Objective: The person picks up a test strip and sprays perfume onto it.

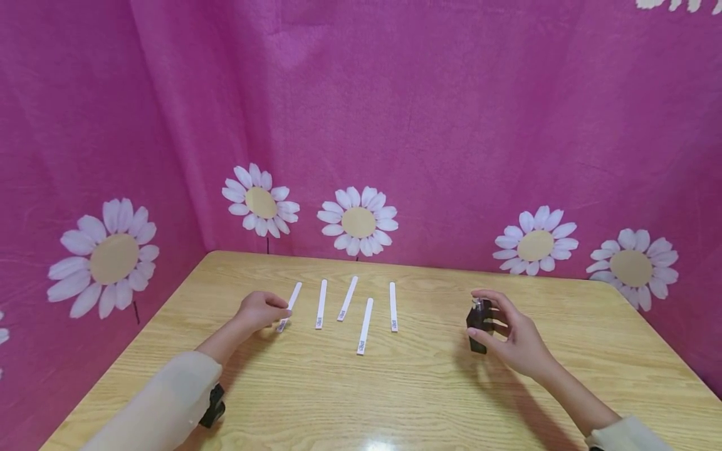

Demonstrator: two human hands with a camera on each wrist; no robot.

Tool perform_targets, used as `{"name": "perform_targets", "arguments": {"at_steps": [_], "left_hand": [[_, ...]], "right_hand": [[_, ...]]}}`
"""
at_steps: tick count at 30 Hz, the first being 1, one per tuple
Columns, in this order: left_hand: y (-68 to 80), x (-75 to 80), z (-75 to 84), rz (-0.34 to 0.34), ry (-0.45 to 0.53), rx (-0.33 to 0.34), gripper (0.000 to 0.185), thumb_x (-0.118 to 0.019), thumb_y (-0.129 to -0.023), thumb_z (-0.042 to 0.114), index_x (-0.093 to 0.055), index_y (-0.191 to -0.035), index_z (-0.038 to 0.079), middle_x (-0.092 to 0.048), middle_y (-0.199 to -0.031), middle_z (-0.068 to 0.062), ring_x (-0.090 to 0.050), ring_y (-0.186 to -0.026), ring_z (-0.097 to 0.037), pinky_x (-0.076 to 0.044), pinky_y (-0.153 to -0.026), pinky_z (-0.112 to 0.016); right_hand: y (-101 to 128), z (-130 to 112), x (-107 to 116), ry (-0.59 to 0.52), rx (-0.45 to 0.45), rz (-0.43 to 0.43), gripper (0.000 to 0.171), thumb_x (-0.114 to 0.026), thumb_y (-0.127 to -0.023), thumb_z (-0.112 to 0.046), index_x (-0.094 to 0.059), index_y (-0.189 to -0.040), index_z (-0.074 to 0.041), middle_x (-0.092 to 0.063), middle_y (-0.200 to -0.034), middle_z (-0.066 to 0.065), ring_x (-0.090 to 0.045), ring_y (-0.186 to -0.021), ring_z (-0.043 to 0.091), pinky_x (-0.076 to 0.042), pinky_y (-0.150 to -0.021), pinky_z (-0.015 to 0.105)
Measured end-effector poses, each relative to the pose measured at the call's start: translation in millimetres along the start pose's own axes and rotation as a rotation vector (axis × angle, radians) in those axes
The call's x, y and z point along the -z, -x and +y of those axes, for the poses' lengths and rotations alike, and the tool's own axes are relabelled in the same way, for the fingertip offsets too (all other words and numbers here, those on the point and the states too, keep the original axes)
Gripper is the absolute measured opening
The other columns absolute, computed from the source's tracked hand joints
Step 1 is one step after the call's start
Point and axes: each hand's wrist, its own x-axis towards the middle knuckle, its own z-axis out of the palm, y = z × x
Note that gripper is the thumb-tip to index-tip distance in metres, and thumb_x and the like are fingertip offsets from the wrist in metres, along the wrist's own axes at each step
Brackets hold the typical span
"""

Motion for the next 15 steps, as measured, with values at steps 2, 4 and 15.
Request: {"name": "perform_targets", "arguments": {"at_steps": [2, 4, 15], "left_hand": [[-1.2, -4.2, 3.2, -0.01, -0.003, -0.012, 0.026, -0.072, -0.082, 0.015, -0.069, -0.099, -0.004, -0.07, -0.096, -0.016, -0.061, -0.078, -0.015, -0.051, -0.063, -0.02], [-2.2, -9.1, 6.3, -0.027, -0.002, -0.022, 0.025, -0.072, -0.083, 0.015, -0.069, -0.1, -0.003, -0.069, -0.097, -0.015, -0.062, -0.08, -0.015, -0.051, -0.064, -0.021], [-6.4, -39.4, 27.3, -0.034, -0.066, -0.115, 0.019, -0.075, -0.079, 0.012, -0.071, -0.091, -0.002, -0.071, -0.092, -0.014, -0.062, -0.083, -0.019, -0.054, -0.07, -0.026]], "right_hand": [[0.4, 0.3, -0.1, -0.002, 0.008, 0.0, 0.06, -0.076, -0.076, 0.003, -0.051, -0.131, -0.005, -0.058, -0.112, -0.016, -0.06, -0.095, -0.005, -0.055, -0.082, 0.009], [1.1, 0.4, -0.1, -0.002, 0.013, 0.0, 0.061, -0.076, -0.076, 0.003, -0.051, -0.13, -0.005, -0.058, -0.111, -0.015, -0.059, -0.096, -0.005, -0.054, -0.082, 0.008], [3.6, -4.3, 1.9, 0.006, 0.055, -0.006, 0.061, -0.077, -0.075, 0.004, -0.052, -0.13, -0.006, -0.058, -0.112, -0.016, -0.059, -0.095, -0.005, -0.056, -0.08, 0.01]]}}
